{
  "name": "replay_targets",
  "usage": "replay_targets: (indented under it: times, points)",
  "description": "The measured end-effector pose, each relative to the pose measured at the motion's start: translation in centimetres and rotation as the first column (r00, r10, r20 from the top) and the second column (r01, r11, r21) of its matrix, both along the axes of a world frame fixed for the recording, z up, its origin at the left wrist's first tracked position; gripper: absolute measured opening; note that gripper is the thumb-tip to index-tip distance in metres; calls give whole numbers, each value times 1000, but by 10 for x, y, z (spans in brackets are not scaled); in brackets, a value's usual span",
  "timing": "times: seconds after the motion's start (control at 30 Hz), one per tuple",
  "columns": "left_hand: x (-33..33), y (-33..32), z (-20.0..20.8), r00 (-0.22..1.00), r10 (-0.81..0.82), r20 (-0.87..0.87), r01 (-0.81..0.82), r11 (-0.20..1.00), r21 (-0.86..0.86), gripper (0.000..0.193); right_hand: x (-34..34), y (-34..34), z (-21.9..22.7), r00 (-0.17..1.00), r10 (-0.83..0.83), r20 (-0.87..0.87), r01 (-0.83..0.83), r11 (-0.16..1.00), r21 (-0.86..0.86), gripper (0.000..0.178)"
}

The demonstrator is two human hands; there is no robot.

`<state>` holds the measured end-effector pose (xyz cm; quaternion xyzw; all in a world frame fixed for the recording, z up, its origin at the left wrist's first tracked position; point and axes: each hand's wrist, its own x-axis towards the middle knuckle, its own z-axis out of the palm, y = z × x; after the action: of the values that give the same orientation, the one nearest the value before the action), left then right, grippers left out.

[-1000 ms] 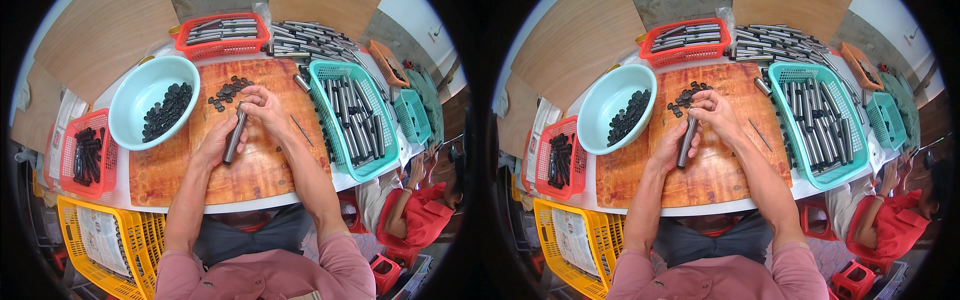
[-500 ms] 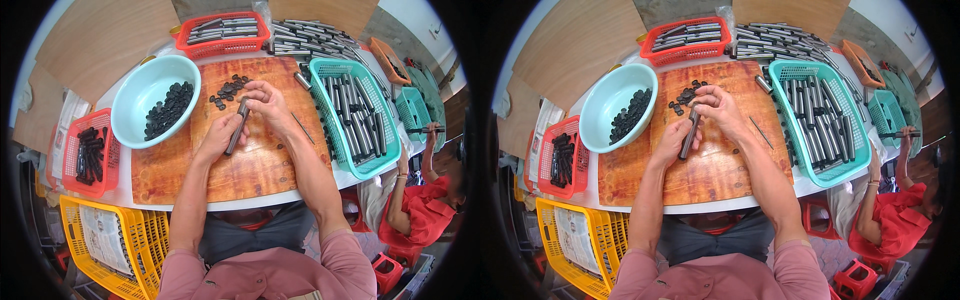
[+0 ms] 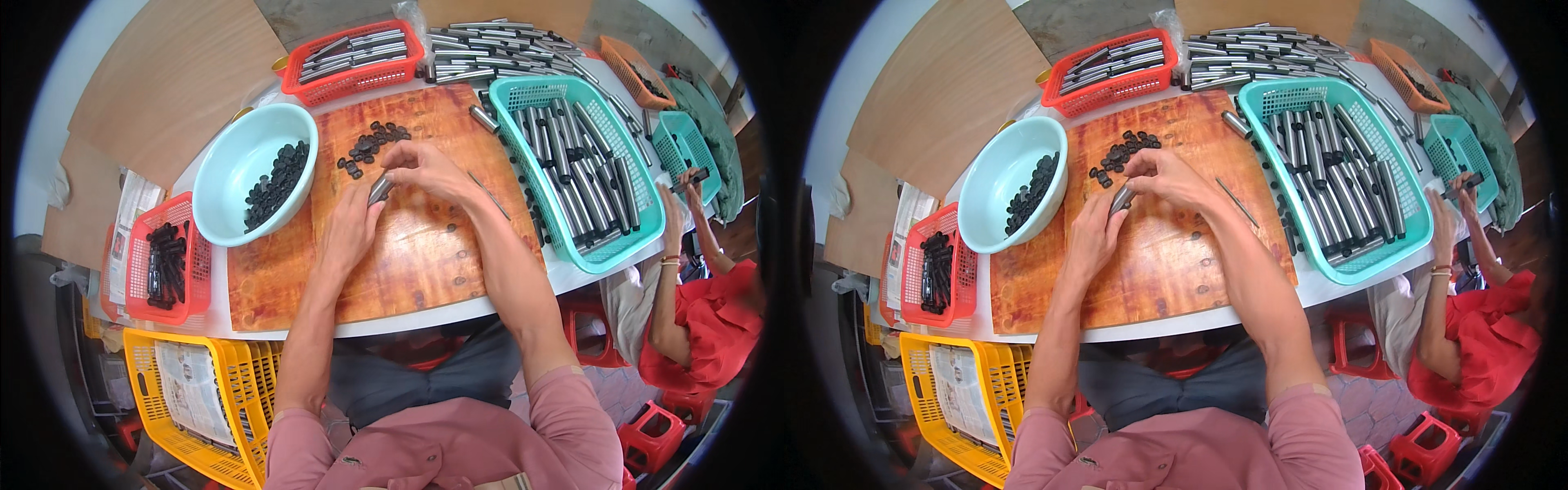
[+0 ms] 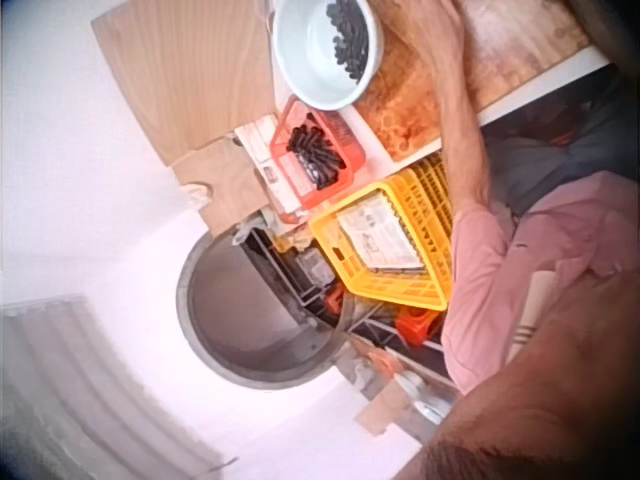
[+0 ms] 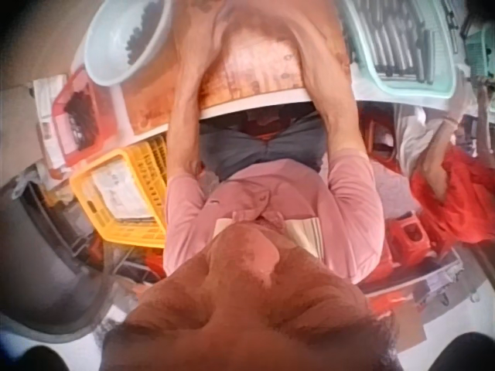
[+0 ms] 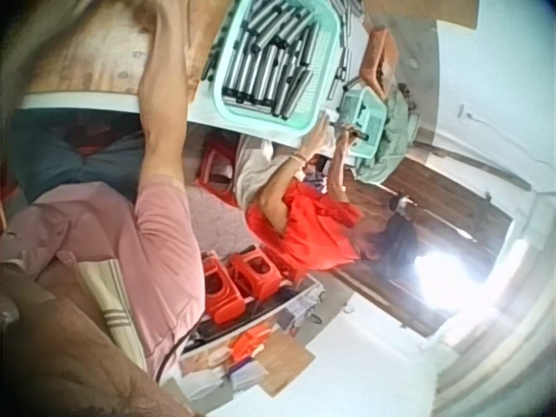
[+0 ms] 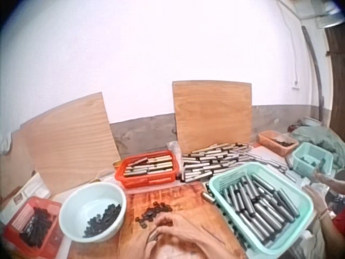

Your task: The person assembles small metal cylinders with black plastic caps at a workbench. They repeatedly pick up a cylinder, attach a cap, and place the finished unit into a yellow basket. Another person is visible in the background performing a similar task.

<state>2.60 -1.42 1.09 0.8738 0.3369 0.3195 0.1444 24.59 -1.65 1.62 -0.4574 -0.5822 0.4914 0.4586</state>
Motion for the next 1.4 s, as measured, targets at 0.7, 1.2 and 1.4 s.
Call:
replay_targets:
  times: [0.7, 1.2, 1.4]
  points:
    - [-6, -22, -3, 990, 9, -142, 4, 995, 95, 31, 2, -1, -18, 954, 185, 235, -200, 979, 41, 39]
    - [-7, -32, 4, 992, -38, -124, 34, 999, -36, 27, -65, 8, -23, 741, -359, 568, 309, 932, 187, 25]
    - [-12, -28, 0, 998, -40, -58, 35, 995, -92, 25, -66, 9, -36, 650, -487, 584, 316, 872, 374, 17]
